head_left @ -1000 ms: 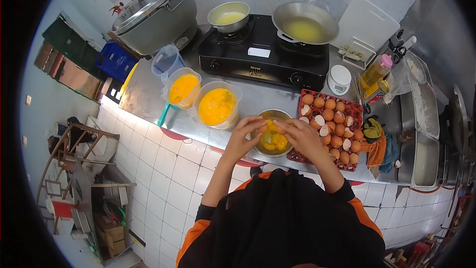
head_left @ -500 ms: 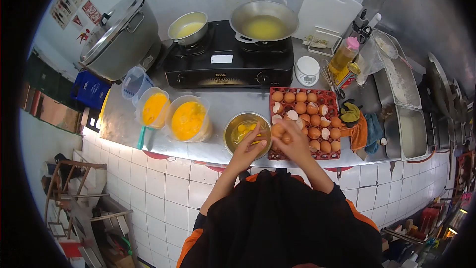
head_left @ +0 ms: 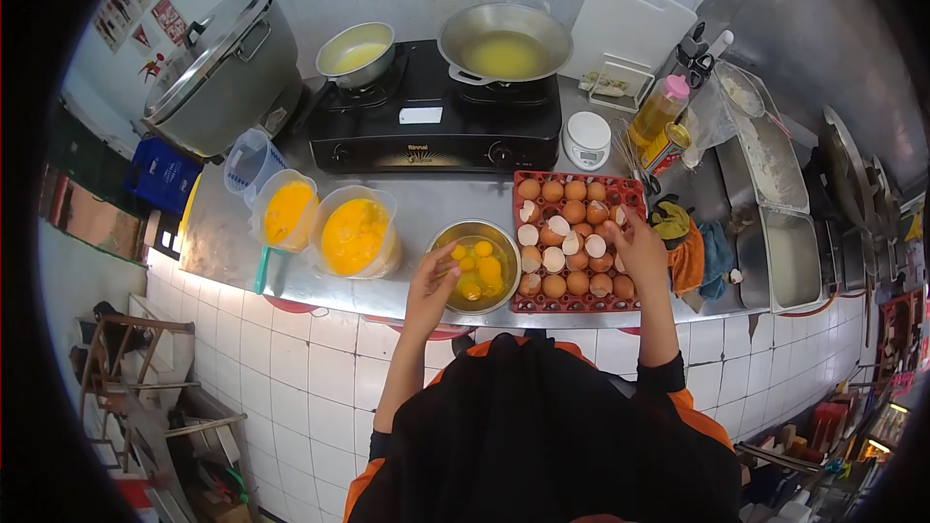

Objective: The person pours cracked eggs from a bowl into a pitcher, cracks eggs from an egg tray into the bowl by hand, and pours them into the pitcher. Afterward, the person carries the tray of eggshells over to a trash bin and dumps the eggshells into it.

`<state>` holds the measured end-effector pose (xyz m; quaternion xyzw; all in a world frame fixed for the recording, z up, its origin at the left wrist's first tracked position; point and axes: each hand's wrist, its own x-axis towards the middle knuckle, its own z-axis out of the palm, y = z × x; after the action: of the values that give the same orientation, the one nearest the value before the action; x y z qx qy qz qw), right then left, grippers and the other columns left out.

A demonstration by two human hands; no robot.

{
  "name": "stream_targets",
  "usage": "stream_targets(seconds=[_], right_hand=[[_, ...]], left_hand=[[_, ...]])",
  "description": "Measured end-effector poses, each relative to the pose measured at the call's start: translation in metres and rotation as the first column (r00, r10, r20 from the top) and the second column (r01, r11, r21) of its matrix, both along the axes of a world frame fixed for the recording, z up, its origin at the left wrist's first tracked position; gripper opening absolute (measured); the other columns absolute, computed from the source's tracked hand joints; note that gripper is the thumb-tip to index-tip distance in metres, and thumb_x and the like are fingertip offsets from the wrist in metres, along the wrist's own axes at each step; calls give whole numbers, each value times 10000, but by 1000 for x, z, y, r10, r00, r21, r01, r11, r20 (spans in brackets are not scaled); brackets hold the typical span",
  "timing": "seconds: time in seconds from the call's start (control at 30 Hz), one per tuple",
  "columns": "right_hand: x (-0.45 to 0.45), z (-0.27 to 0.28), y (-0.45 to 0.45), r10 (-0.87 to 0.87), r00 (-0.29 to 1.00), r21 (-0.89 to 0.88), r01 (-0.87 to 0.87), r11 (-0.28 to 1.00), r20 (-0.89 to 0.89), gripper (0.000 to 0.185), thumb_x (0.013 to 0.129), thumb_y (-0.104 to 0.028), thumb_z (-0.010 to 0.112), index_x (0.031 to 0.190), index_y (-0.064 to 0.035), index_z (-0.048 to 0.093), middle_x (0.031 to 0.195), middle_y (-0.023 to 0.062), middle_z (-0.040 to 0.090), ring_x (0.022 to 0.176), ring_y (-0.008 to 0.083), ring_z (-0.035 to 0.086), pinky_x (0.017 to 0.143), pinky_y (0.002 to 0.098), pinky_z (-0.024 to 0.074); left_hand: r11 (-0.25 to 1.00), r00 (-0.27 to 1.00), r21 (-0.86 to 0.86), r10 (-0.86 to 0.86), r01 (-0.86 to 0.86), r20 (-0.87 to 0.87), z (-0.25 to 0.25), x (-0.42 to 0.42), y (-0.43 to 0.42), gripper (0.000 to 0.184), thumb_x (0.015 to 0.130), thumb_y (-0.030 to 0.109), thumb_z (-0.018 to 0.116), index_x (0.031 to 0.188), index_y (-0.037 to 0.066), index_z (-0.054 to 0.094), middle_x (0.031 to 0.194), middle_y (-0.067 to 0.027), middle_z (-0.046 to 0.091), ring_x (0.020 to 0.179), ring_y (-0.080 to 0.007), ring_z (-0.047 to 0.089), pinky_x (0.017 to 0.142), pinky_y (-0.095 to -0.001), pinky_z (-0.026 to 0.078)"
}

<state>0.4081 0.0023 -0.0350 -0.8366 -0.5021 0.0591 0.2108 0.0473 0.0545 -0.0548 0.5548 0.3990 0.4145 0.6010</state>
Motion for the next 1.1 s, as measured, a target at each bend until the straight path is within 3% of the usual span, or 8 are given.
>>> stream_targets(seconds=[0.17,0.27,0.4,0.43,0.6,0.73,0.9,1.1], right_hand=[[14,5,63,78,996,-133,-73,988,38,495,822,-461,631,1184,-125,642,952,183,696,915,357,673,784,455,532],[27,-3,112,93,989,-387,-43,921,112,510,772,-456,635,1094,-64,679,1000,196,694,956,346,674,814,451,535],[44,-3,140,112,994,-630,-79,773,13,527,666,-499,662,910,-36,721,884,160,721,905,303,700,798,403,538],[48,-11,142,141,990,-593,-109,798,7,550,601,-583,654,746,-57,721,712,123,698,693,252,693,650,371,530],[63,-15,144,116,953,-549,-259,794,-281,493,657,-485,709,813,-17,714,702,103,692,660,203,673,596,326,514],[107,-49,141,68,867,-366,-278,888,-494,504,750,-433,702,834,63,706,682,97,671,629,173,634,563,316,507],[105,-44,133,124,843,-349,-345,871,-524,556,748,-470,715,832,79,694,662,102,668,593,167,623,532,320,493],[88,-43,145,168,898,-396,-339,853,-407,569,722,-507,739,738,59,683,562,105,625,513,169,608,479,316,480]], left_hand=[[1000,999,-16,22,-22,-32,-5,-9,-8,373,940,109,605,1302,40,544,1226,-58,550,1075,-154,573,927,-275,459],[1000,1000,-21,7,-7,-19,-4,-12,-12,358,939,113,610,1285,37,554,1207,-48,566,1049,-137,579,920,-269,460],[1000,999,6,22,-22,-27,-4,-17,-16,345,937,116,613,1268,34,565,1205,-45,570,1028,-127,585,914,-269,463],[999,999,-9,34,-34,-24,-7,-18,-18,339,937,115,613,1263,34,569,1205,-44,570,1025,-127,587,912,-267,465],[996,999,-78,41,-43,-22,-11,-15,-19,323,923,110,625,1240,58,591,1192,-65,576,1060,-147,578,926,-278,458],[984,985,154,112,-91,-133,-3,-5,-18,225,892,118,650,1114,82,654,1202,-102,582,1158,-217,527,997,-337,403],[962,976,264,124,-74,-180,-2,2,-8,139,876,180,669,824,60,716,1280,-101,568,1235,-267,460,1063,-393,312],[945,946,302,206,-127,-248,2,10,-2,156,854,222,698,804,76,727,1323,-99,551,1257,-265,418,1082,-391,273]])
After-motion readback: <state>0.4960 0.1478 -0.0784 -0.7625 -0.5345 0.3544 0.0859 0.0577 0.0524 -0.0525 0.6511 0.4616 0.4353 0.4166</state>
